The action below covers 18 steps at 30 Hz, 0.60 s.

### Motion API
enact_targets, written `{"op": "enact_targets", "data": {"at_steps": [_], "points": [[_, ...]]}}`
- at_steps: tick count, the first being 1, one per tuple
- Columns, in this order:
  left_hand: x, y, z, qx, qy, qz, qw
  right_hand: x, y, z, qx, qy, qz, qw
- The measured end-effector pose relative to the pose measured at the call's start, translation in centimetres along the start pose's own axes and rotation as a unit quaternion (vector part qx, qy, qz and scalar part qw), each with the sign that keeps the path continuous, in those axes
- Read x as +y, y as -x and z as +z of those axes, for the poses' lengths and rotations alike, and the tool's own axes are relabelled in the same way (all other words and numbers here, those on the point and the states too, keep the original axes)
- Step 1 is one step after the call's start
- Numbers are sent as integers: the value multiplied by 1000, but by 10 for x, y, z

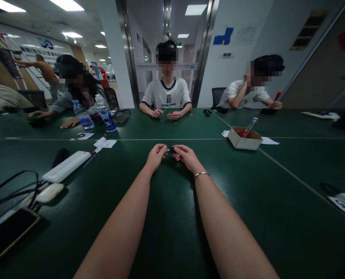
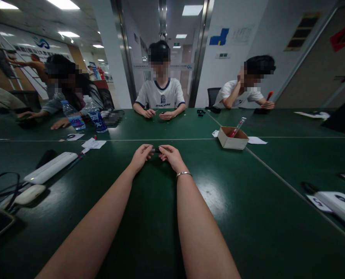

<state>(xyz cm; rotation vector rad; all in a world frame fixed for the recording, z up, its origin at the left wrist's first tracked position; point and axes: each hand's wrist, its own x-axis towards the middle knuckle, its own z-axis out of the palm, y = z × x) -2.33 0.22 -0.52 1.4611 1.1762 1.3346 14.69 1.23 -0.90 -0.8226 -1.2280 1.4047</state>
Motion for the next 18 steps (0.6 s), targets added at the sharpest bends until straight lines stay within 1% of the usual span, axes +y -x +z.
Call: {"op": "enact_targets", "data": {"at_steps": [4,8,12,16,18], "points": [[0,-1,0,8,-10,28,1000,0,-1,0,-2,5,1,1000],[-3,-1,1,-6,-3,2,1000,1,-1,0,-3,4,0,1000],[-5,-1,1,13,-33,46,998,1,-1,0,-5,9,-1,1000],[-6,-1,2,-8,-18,19,1000,0,-1,1,-5,16,-4,1000],[-5,-1,2,-7,-24,30,999,0,-1,1,-4,14,-4,1000]]}}
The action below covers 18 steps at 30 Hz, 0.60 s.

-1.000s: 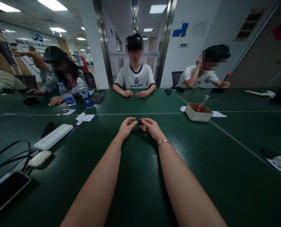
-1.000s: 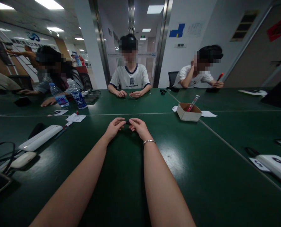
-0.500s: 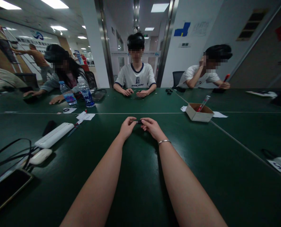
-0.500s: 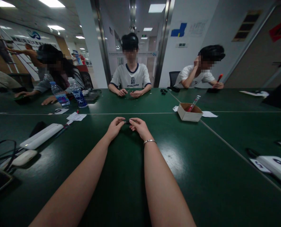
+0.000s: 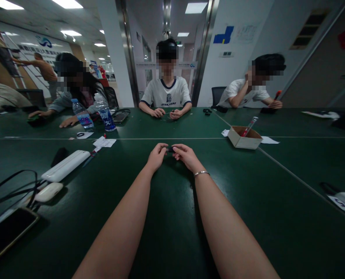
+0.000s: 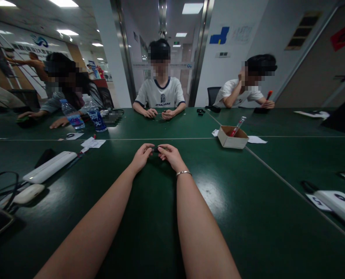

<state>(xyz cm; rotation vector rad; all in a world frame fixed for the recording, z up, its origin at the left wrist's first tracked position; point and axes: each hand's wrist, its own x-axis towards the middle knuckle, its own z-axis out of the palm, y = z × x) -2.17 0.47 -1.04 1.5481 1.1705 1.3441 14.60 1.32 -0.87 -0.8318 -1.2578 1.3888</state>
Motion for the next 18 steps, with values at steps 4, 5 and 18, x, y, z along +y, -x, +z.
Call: {"op": "enact_targets", "data": {"at_steps": [4,5,18], "points": [[2,0,1,11,9,-14,1000,0,0,0,0,-7,1,1000],[3,0,1,7,14,-21,1000,0,0,0,-2,-7,1,1000],[-1,-1,-1,24,13,-5,1000,-1,1,0,-2,0,2,1000]]}}
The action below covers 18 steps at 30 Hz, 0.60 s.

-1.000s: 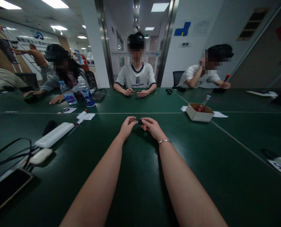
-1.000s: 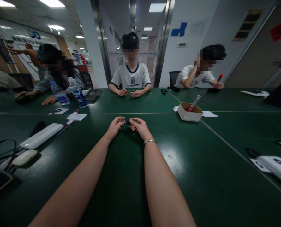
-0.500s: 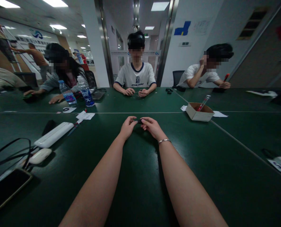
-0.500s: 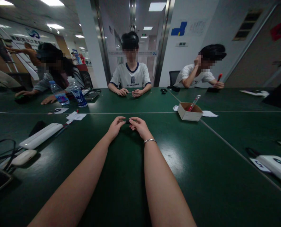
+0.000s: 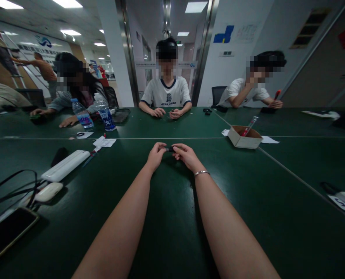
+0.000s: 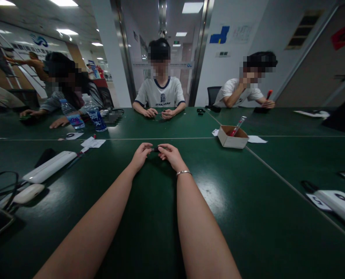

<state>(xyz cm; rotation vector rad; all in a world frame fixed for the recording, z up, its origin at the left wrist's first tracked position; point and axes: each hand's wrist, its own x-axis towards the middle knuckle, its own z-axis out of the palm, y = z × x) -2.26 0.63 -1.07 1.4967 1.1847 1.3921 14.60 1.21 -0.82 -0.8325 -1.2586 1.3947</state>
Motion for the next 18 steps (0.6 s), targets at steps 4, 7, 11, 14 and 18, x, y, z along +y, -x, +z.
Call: {"op": "enact_targets", "data": {"at_steps": [4,7,11,14,18], "points": [[-1,0,0,-2,-3,8,1000,1,0,0,-5,5,-6,1000],[-1,-1,0,17,0,3,1000,2,-1,0,-8,7,-6,1000],[-1,-1,1,-14,5,-29,999,2,-1,0,-2,4,-6,1000],[0,-1,2,-15,4,-6,1000,3,-2,-1,-1,5,-4,1000],[0,-1,1,-11,12,-21,1000,3,-2,-2,-3,3,-2,1000]]}}
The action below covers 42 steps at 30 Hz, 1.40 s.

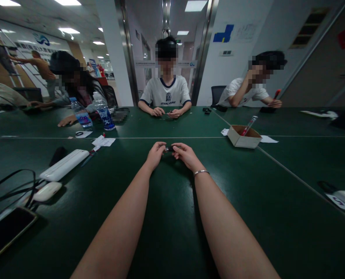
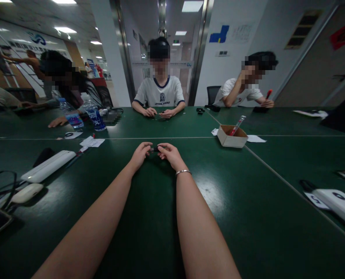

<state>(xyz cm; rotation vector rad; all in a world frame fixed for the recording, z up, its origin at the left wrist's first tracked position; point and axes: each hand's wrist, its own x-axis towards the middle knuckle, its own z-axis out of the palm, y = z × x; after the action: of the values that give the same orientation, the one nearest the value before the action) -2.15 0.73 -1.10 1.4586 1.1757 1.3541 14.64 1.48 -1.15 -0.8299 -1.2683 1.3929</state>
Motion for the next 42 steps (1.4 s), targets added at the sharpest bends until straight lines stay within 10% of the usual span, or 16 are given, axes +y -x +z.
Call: {"op": "enact_targets", "data": {"at_steps": [42], "points": [[6,4,-3,-3,-45,67,997,0,0,0,-7,2,2,1000]]}}
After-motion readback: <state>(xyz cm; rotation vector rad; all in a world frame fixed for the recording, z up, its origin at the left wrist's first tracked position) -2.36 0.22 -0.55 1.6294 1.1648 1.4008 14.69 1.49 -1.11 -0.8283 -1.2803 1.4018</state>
